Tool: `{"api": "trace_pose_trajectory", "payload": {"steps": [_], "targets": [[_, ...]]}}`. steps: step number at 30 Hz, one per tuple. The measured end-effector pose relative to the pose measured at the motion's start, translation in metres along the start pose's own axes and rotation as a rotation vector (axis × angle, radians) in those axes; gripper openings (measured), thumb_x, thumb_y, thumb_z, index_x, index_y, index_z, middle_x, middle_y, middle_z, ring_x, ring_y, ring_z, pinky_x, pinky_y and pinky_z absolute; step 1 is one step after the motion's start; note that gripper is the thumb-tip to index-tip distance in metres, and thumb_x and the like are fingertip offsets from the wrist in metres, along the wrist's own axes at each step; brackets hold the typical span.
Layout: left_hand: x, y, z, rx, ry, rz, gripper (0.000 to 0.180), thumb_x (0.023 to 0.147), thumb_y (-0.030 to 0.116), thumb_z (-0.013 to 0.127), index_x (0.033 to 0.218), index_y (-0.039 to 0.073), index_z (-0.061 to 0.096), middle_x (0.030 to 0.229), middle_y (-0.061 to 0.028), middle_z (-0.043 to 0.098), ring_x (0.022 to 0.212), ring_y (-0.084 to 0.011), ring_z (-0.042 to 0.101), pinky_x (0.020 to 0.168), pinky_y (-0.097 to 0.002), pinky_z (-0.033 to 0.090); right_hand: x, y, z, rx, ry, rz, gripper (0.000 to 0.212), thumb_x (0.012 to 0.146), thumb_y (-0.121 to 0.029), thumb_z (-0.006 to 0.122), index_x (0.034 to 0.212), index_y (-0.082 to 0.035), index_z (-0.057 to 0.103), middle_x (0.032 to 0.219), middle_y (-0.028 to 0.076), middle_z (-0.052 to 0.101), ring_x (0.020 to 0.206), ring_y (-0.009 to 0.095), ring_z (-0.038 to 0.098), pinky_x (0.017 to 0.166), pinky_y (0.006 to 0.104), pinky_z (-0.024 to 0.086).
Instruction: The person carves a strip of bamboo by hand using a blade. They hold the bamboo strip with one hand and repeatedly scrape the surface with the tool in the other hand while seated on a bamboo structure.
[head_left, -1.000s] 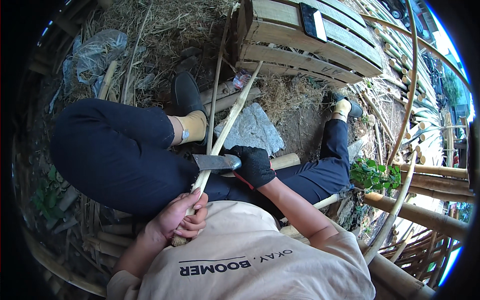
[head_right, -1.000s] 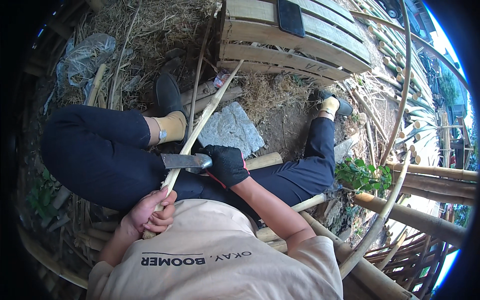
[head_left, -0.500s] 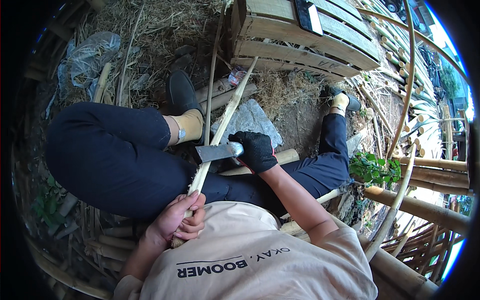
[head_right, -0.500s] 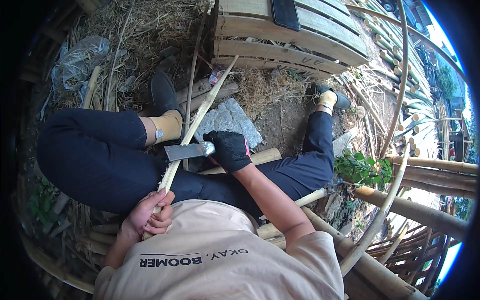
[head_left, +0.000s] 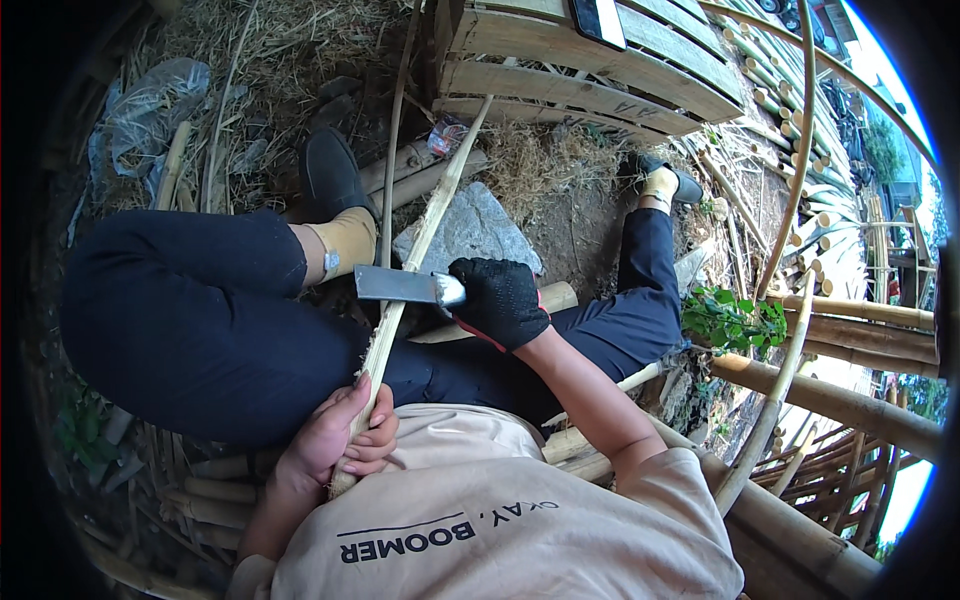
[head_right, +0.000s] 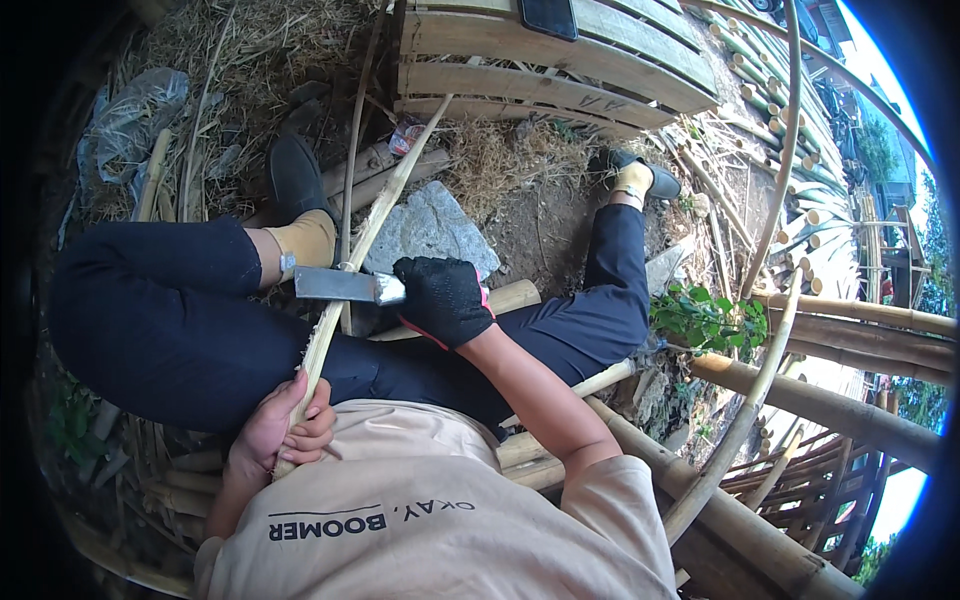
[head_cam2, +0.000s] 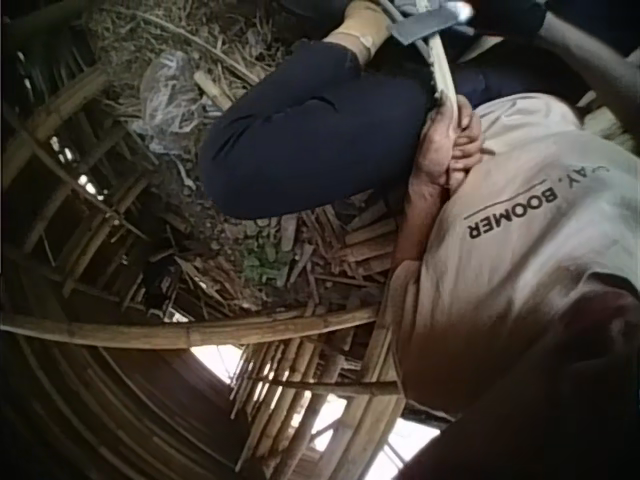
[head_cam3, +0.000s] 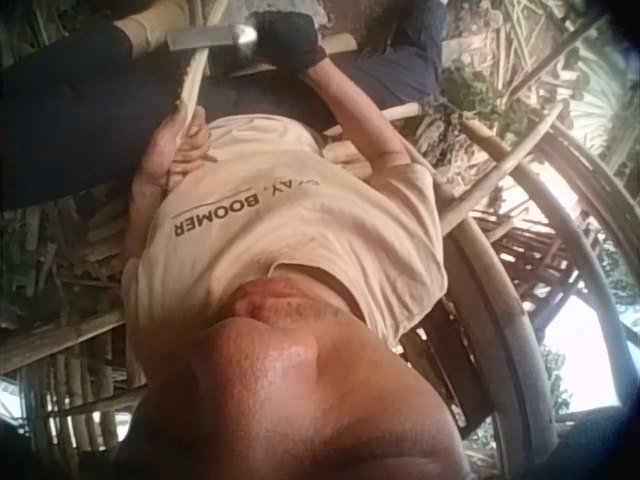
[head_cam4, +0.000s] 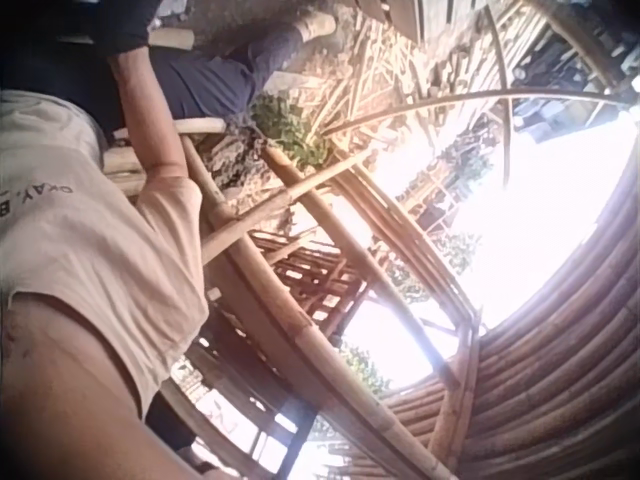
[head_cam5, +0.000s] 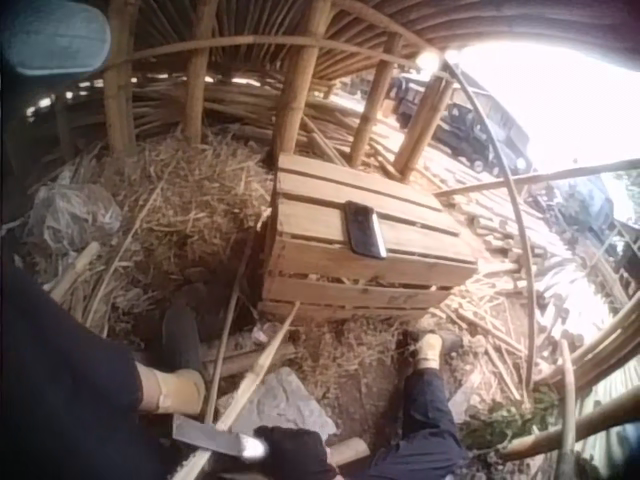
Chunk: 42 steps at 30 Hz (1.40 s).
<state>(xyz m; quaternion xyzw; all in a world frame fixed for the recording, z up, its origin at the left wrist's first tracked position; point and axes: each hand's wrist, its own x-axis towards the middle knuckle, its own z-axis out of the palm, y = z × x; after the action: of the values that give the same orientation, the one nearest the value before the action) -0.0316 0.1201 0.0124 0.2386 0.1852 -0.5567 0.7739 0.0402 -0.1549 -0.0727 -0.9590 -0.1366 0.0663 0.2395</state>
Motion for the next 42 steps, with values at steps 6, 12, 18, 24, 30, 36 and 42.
{"api": "trace_pose_trajectory", "payload": {"steps": [6,12,18,24,30,36,42], "targets": [[0.004,0.003,0.002,0.042,-0.008,0.012,0.052,0.11,0.054,0.031,0.084,0.01,0.042,0.061,0.0022,0.033,0.045,-0.0028,0.026,0.036,-0.0198,0.028,0.007,-0.001,0.013,0.166,-0.023,0.013,0.021,0.08,-0.028,0.075,0.097,-0.016,0.076,0.081,0.015,0.073,0.077,0.037,0.072,0.07,0.0445,0.057],[0.004,-0.002,0.005,0.135,0.092,0.039,0.05,0.112,0.05,0.03,0.08,0.011,0.04,0.058,0.0015,0.034,0.044,-0.0033,0.025,0.036,-0.0205,0.027,0.015,0.0,0.022,0.067,0.065,0.075,0.021,0.082,-0.03,0.073,0.097,-0.016,0.077,0.082,0.013,0.074,0.076,0.035,0.072,0.069,0.0435,0.057],[0.002,-0.006,0.011,0.195,0.149,0.051,0.05,0.111,0.049,0.033,0.077,0.013,0.039,0.054,0.0024,0.031,0.041,-0.0036,0.023,0.034,-0.02,0.023,0.033,0.024,0.028,0.036,0.098,0.251,0.026,0.084,-0.033,0.072,0.097,-0.011,0.076,0.084,0.018,0.073,0.078,0.038,0.072,0.071,0.0451,0.057],[-0.001,-0.01,0.006,0.102,0.113,0.059,0.05,0.111,0.05,0.033,0.08,0.012,0.039,0.056,0.0023,0.032,0.042,-0.0038,0.024,0.035,-0.0206,0.025,0.039,0.077,-0.022,0.039,0.28,0.35,0.022,0.088,-0.031,0.069,0.096,-0.012,0.076,0.085,0.02,0.072,0.083,0.041,0.07,0.075,0.0488,0.056],[0.002,-0.012,-0.003,-0.044,0.043,0.068,0.047,0.112,0.049,0.031,0.086,0.011,0.041,0.061,0.0021,0.035,0.044,-0.0031,0.026,0.037,-0.0207,0.028,0.004,0.013,-0.022,0.324,0.007,0.249,0.033,0.087,-0.036,0.079,0.103,-0.007,0.076,0.078,0.019,0.072,0.069,0.029,0.071,0.068,0.0381,0.054],[0.005,-0.013,0.013,0.112,0.171,0.13,0.038,0.114,0.042,0.029,0.111,0.009,0.047,0.065,0.0,0.038,0.044,-0.0034,0.027,0.039,-0.0208,0.029,-0.01,0.0,-0.007,0.22,-0.146,0.152,0.03,0.084,-0.04,0.077,0.1,-0.014,0.077,0.083,0.016,0.074,0.078,0.037,0.072,0.072,0.0447,0.056],[0.008,-0.014,0.009,0.171,0.146,0.115,0.036,0.114,0.041,0.03,0.11,0.009,0.047,0.063,0.0004,0.039,0.044,-0.0028,0.027,0.039,-0.0205,0.028,-0.004,0.009,0.018,0.183,-0.109,0.153,0.025,0.083,-0.036,0.072,0.094,-0.015,0.076,0.082,0.017,0.073,0.079,0.039,0.071,0.073,0.0481,0.056]]}}
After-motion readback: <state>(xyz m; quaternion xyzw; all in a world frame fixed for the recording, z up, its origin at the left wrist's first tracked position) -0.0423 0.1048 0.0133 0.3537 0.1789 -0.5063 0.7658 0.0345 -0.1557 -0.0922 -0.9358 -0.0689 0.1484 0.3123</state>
